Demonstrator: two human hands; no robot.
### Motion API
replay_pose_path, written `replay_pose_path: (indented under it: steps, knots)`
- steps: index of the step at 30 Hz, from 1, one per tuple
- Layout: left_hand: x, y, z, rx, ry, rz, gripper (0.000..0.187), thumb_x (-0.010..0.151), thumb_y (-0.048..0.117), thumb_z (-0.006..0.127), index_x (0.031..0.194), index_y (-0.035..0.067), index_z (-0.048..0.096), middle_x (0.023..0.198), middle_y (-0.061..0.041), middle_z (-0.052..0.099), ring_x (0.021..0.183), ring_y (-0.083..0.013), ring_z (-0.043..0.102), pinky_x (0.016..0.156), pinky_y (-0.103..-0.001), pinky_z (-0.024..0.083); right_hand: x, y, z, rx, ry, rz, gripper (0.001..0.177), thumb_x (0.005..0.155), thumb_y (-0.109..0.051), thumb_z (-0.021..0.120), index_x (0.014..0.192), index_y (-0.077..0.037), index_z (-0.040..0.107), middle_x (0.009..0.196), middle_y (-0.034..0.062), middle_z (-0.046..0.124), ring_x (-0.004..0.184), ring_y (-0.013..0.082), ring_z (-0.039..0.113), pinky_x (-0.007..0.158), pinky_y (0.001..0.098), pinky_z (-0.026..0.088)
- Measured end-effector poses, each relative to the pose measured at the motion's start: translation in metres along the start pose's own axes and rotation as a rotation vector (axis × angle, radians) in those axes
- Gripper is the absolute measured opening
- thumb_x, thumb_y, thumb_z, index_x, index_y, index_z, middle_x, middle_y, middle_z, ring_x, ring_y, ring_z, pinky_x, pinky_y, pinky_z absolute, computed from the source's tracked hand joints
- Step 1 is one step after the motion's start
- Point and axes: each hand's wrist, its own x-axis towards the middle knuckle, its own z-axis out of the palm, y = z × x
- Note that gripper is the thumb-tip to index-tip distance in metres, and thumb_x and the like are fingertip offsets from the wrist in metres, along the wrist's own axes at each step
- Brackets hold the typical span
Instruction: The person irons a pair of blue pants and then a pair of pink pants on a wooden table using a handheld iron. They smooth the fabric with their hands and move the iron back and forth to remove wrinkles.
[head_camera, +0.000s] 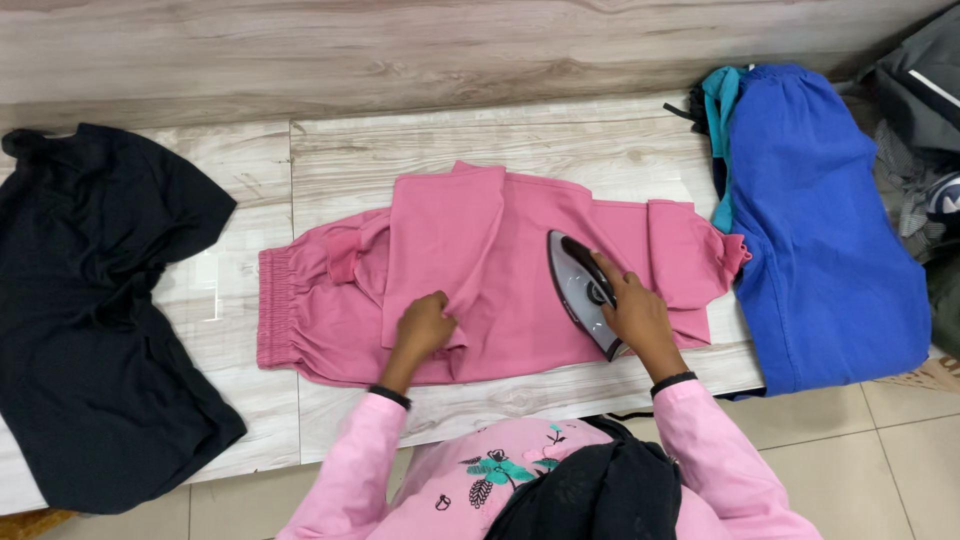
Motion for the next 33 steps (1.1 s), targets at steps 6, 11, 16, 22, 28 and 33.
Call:
replay_pose_path:
  steps: [6, 11, 16, 22, 28, 33]
  knots:
    - [0.042, -0.028, -0.153, 0.427, 0.142, 0.061, 0.033, 0.089, 0.020, 0.074, 0.122, 0.019, 0.072, 0.111, -0.014, 0.075, 0.101, -0.0345, 0.072, 0.085, -0.051, 0.056, 0.011, 0.009, 0.010, -0.003, 0.043, 0.076, 0.100, 0.080, -0.012, 0.075, 0.162, -0.041, 0.026, 0.105, 0.0169, 0.064, 0.091, 0.0401, 0.069, 0.082, 0.0522, 0.056]
    - [0.058, 0.048, -0.254, 0.119, 0.916, 0.241, 0.035, 0.095, -0.003, 0.063, 0.128, 0.009, 0.064, 0.126, -0.018, 0.069, 0.102, -0.0412, 0.071, 0.083, -0.051, 0.056, 0.008, 0.007, 0.010, -0.015, 0.038, 0.081, 0.099, 0.081, -0.013, 0.075, 0.162, -0.041, 0.026, 0.103, 0.0163, 0.064, 0.091, 0.0381, 0.069, 0.081, 0.0520, 0.056]
    - [0.044, 0.070, -0.232, 0.140, 1.088, 0.664, 0.044, 0.107, 0.005, 0.060, 0.151, 0.003, 0.054, 0.169, -0.018, 0.028, 0.155, -0.0490, 0.032, 0.128, -0.061, 0.026, 0.009, 0.009, 0.011, -0.015, 0.054, 0.075, 0.100, 0.080, -0.014, 0.076, 0.162, -0.041, 0.026, 0.103, 0.0157, 0.064, 0.091, 0.0376, 0.069, 0.080, 0.0519, 0.055]
    - [0.014, -0.039, -0.102, 0.055, 0.729, 0.269, 0.039, 0.100, 0.018, 0.062, 0.135, 0.001, 0.056, 0.144, -0.023, 0.050, 0.149, -0.0453, 0.038, 0.123, -0.058, 0.028, 0.012, 0.013, 0.011, 0.011, 0.022, 0.064, 0.100, 0.079, -0.013, 0.075, 0.163, -0.040, 0.028, 0.102, 0.0151, 0.065, 0.091, 0.0365, 0.069, 0.081, 0.0498, 0.055]
    - [-0.078, -0.125, -0.008, 0.351, 0.639, -0.031, 0.074, 0.097, 0.056, 0.052, 0.161, 0.023, 0.034, 0.170, -0.019, 0.020, 0.155, -0.0497, 0.009, 0.113, -0.078, -0.003, 0.008, -0.019, -0.002, 0.148, 0.062, -0.179, 0.099, 0.070, -0.009, 0.077, 0.156, -0.035, 0.034, 0.113, 0.0110, 0.066, 0.089, 0.0368, 0.068, 0.075, 0.0502, 0.054]
    - [-0.097, -0.129, -0.002, 0.310, 0.627, -0.065, 0.074, 0.095, 0.057, 0.055, 0.159, 0.023, 0.039, 0.168, -0.021, 0.024, 0.155, -0.0475, 0.014, 0.113, -0.079, 0.002, 0.033, -0.086, 0.008, 0.000, -0.050, -0.324, 0.089, 0.074, 0.000, 0.069, 0.152, -0.035, 0.043, 0.107, 0.0081, 0.067, 0.089, 0.0350, 0.069, 0.073, 0.0497, 0.055]
